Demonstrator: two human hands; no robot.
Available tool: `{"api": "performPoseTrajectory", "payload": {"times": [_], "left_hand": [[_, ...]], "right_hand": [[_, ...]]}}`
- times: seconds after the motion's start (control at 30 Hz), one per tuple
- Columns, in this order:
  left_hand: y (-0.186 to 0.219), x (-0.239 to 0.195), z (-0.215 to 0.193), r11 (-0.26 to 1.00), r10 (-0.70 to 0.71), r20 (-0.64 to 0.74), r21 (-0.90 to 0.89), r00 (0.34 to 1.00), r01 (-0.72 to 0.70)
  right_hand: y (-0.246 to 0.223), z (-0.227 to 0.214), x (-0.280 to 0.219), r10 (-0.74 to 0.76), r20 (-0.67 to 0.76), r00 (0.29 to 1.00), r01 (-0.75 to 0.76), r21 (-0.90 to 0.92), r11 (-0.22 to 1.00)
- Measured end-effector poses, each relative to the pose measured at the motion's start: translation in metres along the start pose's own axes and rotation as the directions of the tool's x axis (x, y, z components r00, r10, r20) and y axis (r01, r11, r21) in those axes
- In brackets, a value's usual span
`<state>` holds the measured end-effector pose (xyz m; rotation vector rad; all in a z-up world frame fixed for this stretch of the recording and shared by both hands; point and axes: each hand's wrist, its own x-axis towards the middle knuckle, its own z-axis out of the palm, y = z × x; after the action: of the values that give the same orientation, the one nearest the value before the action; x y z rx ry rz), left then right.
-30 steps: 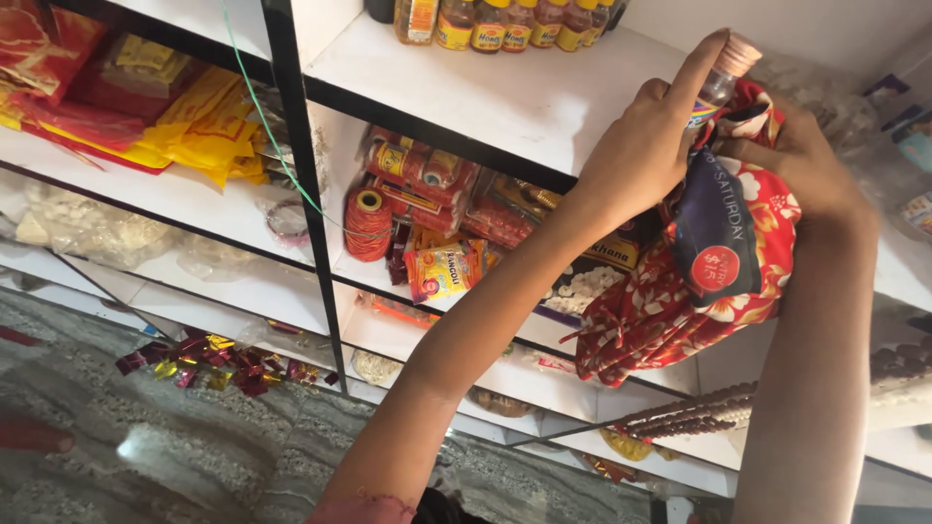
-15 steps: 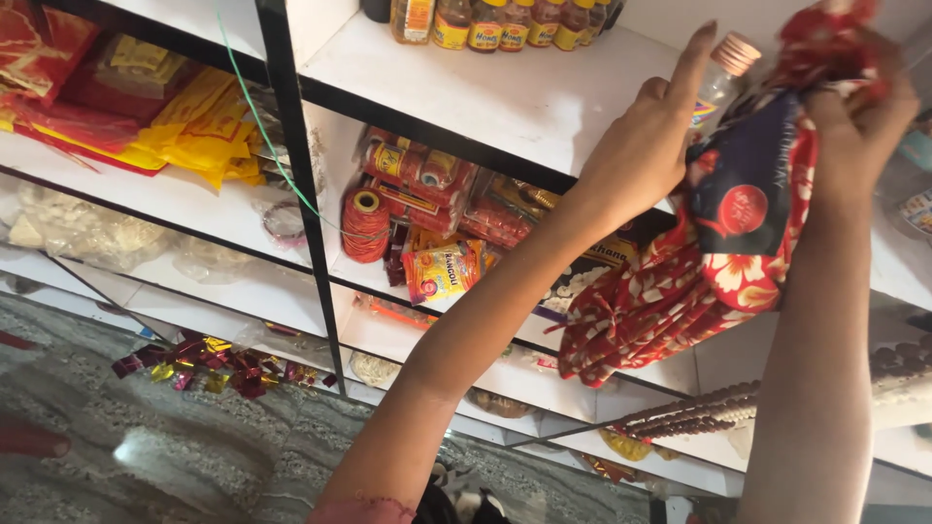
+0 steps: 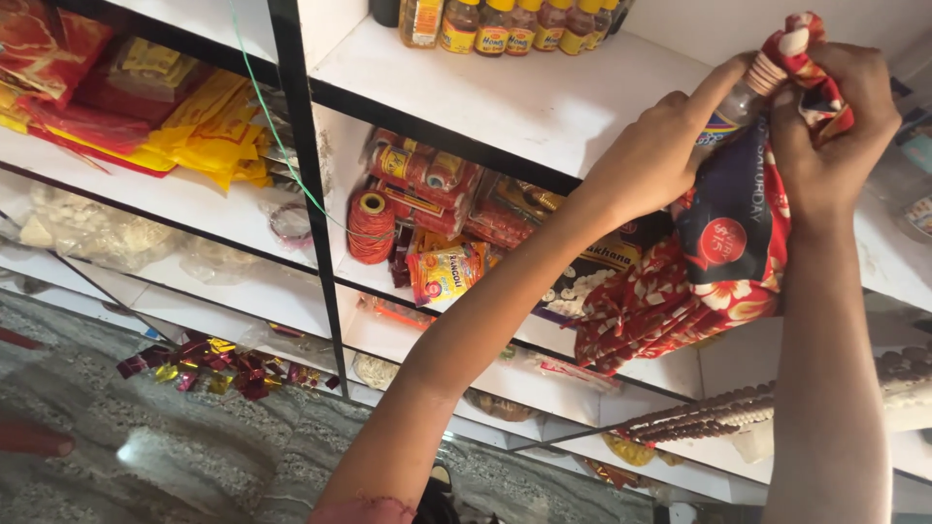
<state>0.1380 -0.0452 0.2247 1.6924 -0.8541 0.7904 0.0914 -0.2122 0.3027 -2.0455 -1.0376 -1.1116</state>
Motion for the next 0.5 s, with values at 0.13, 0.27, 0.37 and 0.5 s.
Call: {"api": "performPoseTrajectory", "payload": {"times": [0.13,0.27,0.37,0.5], "left_hand": [[0.002,0.0,0.0,0.999,-0.038,-0.011,-0.012,0.999,0.038],[0.005,0.0,-0.001,0.997,-0.081,-0.014,0.008,0.997,0.081],[0.005,0.0,-0.002,0.998,-0.062,-0.028,-0.011,0.998,0.062],[-0.001,0.003,-0.001,0.998,-0.064,-0.019,-0.002,0.998,0.064]], "right_hand": [[-0.009,-0.001,-0.004,-0.085,-0.053,0.995,0.073,-0.207,0.976],[0.005,-0.001,-0.01,-0.004,-0.11,0.994,0.001,-0.033,0.999],[0.023,-0.003,-0.015,0.103,-0.082,0.991,-0.102,0.014,0.995],[-0.019,0.005,0.0,-0.134,0.085,0.987,0.154,-0.321,0.934]]}}
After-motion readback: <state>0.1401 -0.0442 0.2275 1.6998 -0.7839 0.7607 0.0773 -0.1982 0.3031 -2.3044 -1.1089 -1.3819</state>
